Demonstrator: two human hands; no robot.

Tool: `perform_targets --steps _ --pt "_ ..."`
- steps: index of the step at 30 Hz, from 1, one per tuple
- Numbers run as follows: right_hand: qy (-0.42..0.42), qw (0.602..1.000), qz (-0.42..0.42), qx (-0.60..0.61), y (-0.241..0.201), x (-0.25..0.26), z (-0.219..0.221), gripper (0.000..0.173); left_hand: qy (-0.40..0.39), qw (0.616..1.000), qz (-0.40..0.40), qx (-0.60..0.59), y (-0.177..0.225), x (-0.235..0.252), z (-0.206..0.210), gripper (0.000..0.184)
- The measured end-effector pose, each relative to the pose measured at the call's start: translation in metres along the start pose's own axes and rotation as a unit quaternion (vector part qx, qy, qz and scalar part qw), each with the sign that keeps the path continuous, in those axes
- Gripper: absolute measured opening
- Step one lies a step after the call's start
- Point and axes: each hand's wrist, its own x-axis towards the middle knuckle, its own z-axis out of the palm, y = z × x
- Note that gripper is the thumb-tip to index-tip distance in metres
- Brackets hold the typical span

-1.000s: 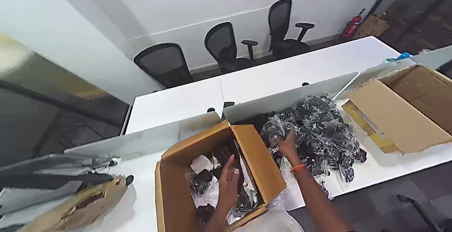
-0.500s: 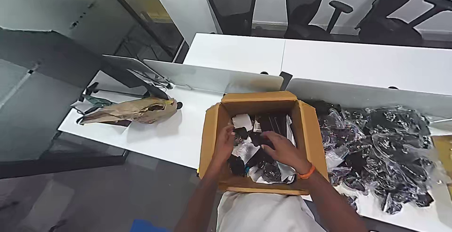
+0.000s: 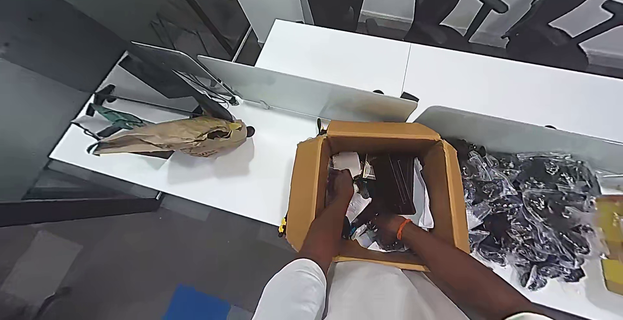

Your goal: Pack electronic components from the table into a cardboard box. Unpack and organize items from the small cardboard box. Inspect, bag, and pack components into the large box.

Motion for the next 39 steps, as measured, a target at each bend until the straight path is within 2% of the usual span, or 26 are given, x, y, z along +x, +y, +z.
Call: perform_targets --steps 3,6,7,10,14,18,19,22,24,27,29,31,33,36,38,39 --pt "-0.016 1.000 -0.012 -0.007 0.005 0.001 0.011 0.072 0.023 0.999 -0.004 0.031 -0.001 0.005 0.018 0.058" --pt "-0.022 0.999 -0.042 -0.026 0.009 -0.001 0.016 0.061 0.034 0.999 0.003 0.036 -0.001 0.010 0.015 0.060" --pt "-0.021 0.998 -0.048 -0.029 0.008 0.000 0.019 0.062 0.033 0.999 -0.001 0.042 0.001 0.011 0.015 0.062" --pt "-0.014 0.999 -0.042 -0.025 0.004 0.001 0.019 0.076 -0.002 0.999 -0.004 0.051 0.016 0.004 0.002 0.072" --pt "-0.027 1.000 -0.011 -0.004 0.008 0.015 0.016 0.082 -0.077 0.996 0.040 0.007 0.037 -0.027 -0.028 0.062" --pt "-0.027 1.000 -0.002 -0.005 0.009 0.024 0.009 0.071 -0.175 0.980 0.082 0.051 0.023 -0.051 -0.025 0.040" --pt "-0.029 0.999 -0.004 -0.013 0.009 0.026 0.007 0.069 -0.186 0.975 0.088 0.081 0.014 -0.051 -0.014 0.040" --pt "-0.042 0.999 -0.004 -0.031 0.002 0.016 -0.002 0.060 -0.166 0.974 0.097 0.120 -0.008 -0.046 0.017 0.064" --pt "-0.028 0.999 -0.015 -0.019 -0.002 0.010 0.001 0.064 -0.155 0.974 0.105 0.127 -0.011 -0.040 0.024 0.054" --pt "-0.002 1.000 -0.026 -0.003 -0.004 0.006 0.012 0.064 -0.185 0.963 0.113 0.162 -0.003 -0.040 0.011 0.044" --pt "-0.014 1.000 -0.022 -0.010 -0.006 0.003 0.012 0.065 -0.197 0.951 0.128 0.201 0.004 -0.052 -0.006 0.039" --pt "-0.014 0.999 -0.032 -0.022 -0.006 -0.003 0.003 0.052 -0.199 0.945 0.147 0.214 0.015 -0.065 -0.031 0.038" --pt "0.014 0.998 -0.055 0.018 0.000 -0.014 -0.013 0.038 -0.180 0.955 0.152 0.179 0.023 -0.079 -0.063 0.046" --pt "0.102 0.970 -0.124 0.182 0.018 -0.049 -0.037 0.053 -0.079 0.986 0.147 0.027 0.006 -0.096 -0.087 0.055" --pt "0.183 0.902 -0.219 0.324 0.030 -0.075 -0.039 0.055 -0.024 0.975 0.163 -0.149 -0.021 -0.107 -0.093 0.060" --pt "0.219 0.844 -0.272 0.407 0.033 -0.086 -0.033 0.055 -0.015 0.951 0.176 -0.255 -0.033 -0.112 -0.091 0.060"
